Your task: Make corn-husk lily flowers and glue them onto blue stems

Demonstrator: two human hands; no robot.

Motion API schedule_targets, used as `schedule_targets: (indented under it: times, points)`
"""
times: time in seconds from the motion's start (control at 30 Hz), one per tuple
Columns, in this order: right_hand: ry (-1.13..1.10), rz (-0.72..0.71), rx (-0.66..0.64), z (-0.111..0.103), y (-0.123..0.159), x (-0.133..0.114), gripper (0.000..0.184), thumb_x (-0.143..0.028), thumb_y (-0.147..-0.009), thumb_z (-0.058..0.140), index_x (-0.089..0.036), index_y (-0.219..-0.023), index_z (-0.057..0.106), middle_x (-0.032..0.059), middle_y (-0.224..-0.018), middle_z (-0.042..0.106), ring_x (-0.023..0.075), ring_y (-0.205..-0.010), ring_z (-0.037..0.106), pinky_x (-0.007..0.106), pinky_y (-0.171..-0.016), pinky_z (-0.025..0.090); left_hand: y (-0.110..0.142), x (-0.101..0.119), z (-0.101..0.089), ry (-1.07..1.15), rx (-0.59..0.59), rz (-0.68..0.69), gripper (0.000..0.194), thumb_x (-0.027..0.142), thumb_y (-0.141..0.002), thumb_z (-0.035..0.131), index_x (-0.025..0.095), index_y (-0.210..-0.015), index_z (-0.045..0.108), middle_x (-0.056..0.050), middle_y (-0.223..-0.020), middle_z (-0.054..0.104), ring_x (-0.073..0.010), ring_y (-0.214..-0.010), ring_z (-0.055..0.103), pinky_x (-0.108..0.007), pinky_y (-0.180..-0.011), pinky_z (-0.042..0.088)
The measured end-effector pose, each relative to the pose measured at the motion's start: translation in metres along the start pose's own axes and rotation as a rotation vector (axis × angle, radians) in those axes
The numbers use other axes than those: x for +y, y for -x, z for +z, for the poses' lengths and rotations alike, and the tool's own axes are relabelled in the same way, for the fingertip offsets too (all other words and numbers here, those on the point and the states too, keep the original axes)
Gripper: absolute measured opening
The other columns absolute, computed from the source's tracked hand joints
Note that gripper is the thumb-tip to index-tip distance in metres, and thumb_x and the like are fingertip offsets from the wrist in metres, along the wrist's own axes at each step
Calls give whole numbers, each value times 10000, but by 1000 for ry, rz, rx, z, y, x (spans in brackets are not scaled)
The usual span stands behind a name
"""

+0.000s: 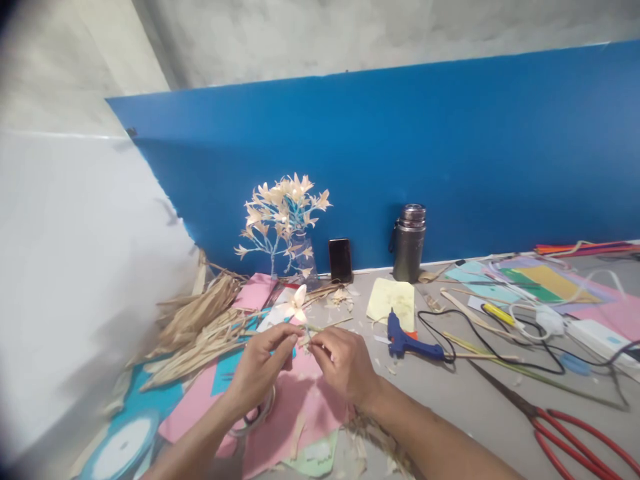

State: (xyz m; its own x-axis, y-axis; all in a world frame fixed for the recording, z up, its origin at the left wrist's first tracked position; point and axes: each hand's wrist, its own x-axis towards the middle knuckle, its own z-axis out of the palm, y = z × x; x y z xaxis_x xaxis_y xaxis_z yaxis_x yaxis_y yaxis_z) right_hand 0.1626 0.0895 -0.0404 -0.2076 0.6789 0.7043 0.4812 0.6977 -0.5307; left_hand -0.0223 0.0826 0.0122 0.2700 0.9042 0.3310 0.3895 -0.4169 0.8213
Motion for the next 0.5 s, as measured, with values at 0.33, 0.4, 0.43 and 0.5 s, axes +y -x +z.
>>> schedule_targets:
  times: [0.33, 0.4, 0.43, 0.5]
  points:
    - [38, -5, -8, 2, 1, 1, 172, -195, -965, 578, -198, -818, 669, 48, -751, 696, 171, -677, 638, 260, -631, 430, 3, -21, 25, 23, 135, 203, 149, 294, -897, 661, 217, -907, 789, -52, -831, 703, -185, -767, 625, -286, -715, 481]
    - [64, -7, -22, 3, 2, 0, 207, -208, -964, 574, -203, -774, 655, 44, -721, 679, 170, -658, 617, 263, -619, 415, 3, -20, 24, 61, 173, 159, 161, 293, -887, 673, 218, -796, 781, -39, -775, 700, -178, -737, 617, -283, -710, 473]
    - [68, -1, -39, 4, 2, 0, 207, -206, -959, 580, -205, -766, 655, 41, -718, 678, 171, -663, 615, 264, -625, 414, 3, -19, 24, 97, 193, 117, 174, 296, -882, 680, 216, -756, 770, -31, -753, 698, -175, -727, 614, -280, -708, 470]
    - [48, 31, -94, 5, 3, 0, 166, -184, -940, 613, -207, -787, 672, 33, -741, 697, 172, -690, 631, 264, -656, 424, 2, -18, 22, 183, 230, 17, 184, 306, -869, 691, 208, -724, 750, -20, -730, 696, -168, -715, 611, -272, -697, 467]
